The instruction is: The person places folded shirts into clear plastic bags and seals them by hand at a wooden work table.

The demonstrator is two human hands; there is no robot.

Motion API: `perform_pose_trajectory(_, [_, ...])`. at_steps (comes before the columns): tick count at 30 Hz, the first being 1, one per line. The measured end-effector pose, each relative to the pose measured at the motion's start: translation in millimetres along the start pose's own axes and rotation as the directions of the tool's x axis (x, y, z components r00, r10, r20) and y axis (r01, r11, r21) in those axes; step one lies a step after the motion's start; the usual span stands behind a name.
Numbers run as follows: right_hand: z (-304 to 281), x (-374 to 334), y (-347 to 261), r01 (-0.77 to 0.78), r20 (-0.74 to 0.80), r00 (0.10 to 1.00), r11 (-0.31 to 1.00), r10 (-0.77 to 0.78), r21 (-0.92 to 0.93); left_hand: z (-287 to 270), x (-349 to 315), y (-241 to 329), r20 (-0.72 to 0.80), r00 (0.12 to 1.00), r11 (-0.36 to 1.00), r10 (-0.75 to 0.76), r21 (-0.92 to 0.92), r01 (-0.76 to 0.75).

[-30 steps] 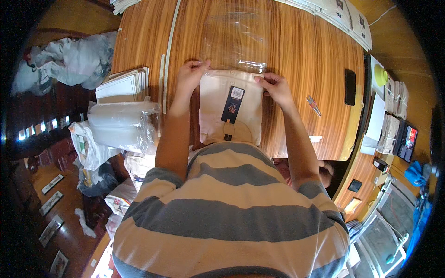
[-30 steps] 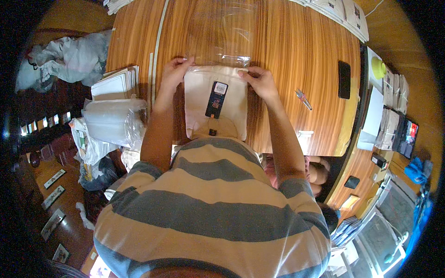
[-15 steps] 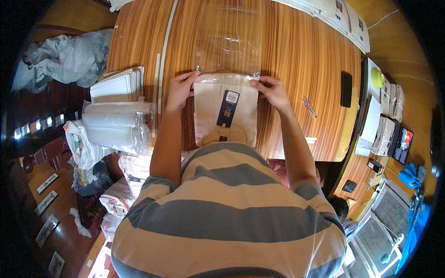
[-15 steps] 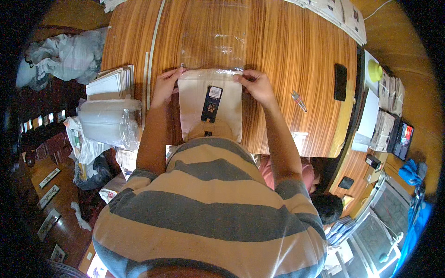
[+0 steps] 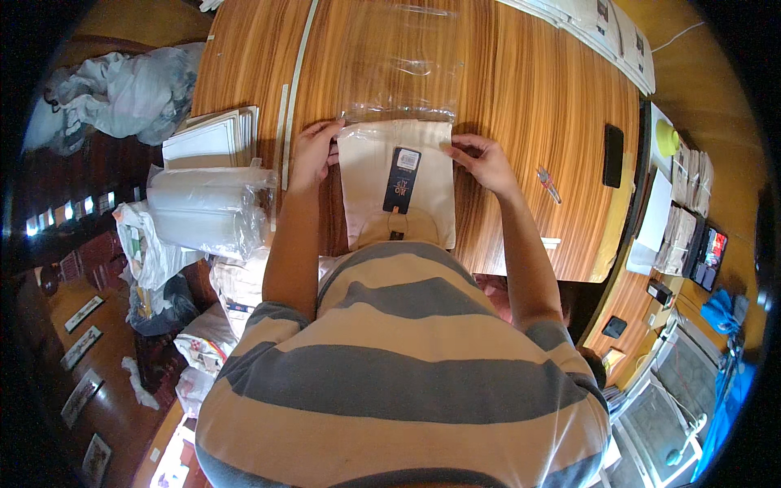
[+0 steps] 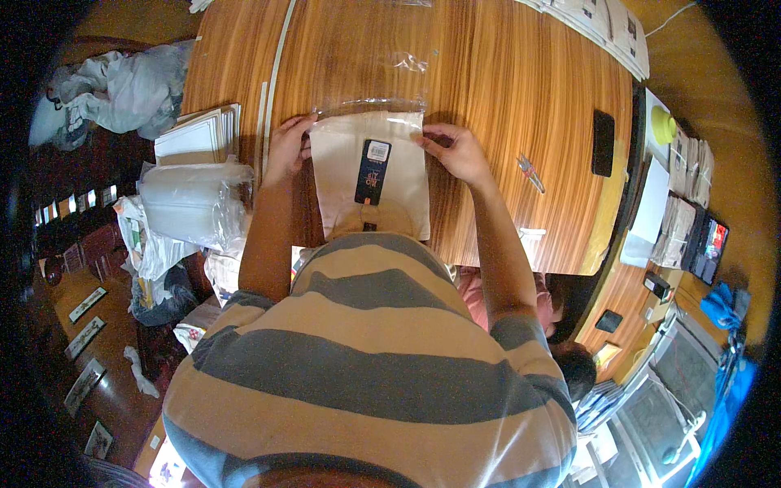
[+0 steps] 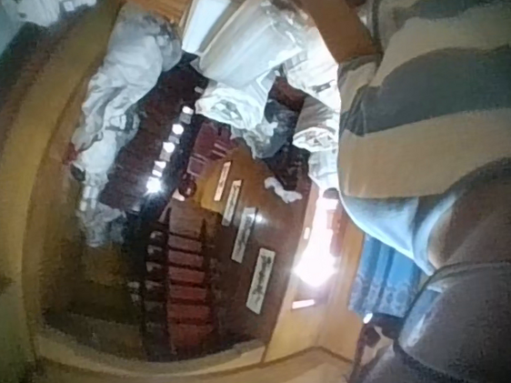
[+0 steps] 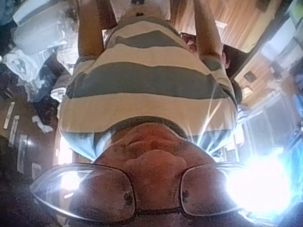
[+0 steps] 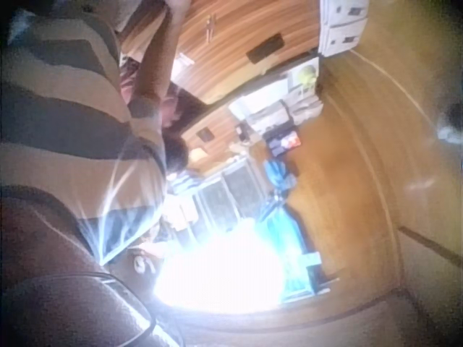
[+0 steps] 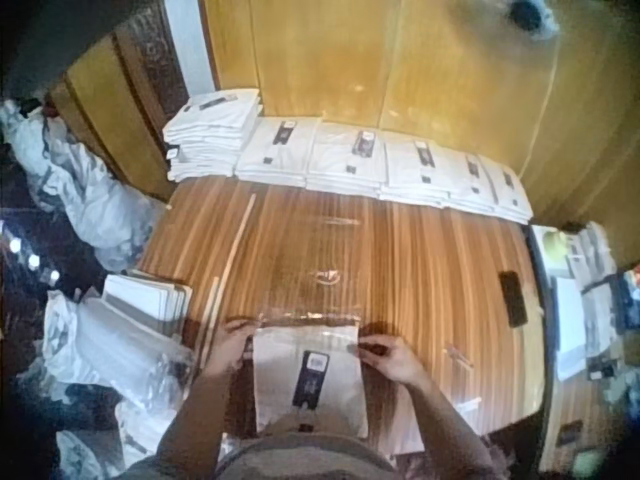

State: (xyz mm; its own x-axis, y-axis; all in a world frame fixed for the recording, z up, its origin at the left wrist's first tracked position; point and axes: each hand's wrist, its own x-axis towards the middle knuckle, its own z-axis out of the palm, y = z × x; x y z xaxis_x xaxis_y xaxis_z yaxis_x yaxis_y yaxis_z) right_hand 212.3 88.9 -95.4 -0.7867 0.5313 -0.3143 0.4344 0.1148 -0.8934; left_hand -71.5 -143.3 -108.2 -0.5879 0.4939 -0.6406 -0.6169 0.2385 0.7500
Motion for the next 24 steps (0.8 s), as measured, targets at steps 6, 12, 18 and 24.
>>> perform_pose_trajectory(6, [0.9,-4.5,-6.4,-0.016,-0.011,1.0,1.0,0.016,-0.026,-7.1,-27.3,-14.0,0.06,0.998,0.997,-0.024,-0.072,0.029])
perform_pose_trajectory(12, [0.0,-15.8,-15.8,-0.141,-0.01,0.99,0.98,0.141,-0.138,-14.6,-50.1,-21.8,0.159,0.88,0.631,0.448,0.641,-0.437])
perform_pose_trajectory(18, [3.4,-24.9,-36.3,0.408,-0.131,0.855,0.807,-0.502,-0.427,3.8,-84.0,-7.5,0.493,0.538,0.06,0.684,0.696,-0.715])
perform_pose_trajectory(24, [10.8,-14.7,-1.6,0.384,-0.117,0.874,0.818,-0.471,-0.428,-14.1,-62.9,-29.3,0.466,0.59,0.18,0.659,0.664,-0.725])
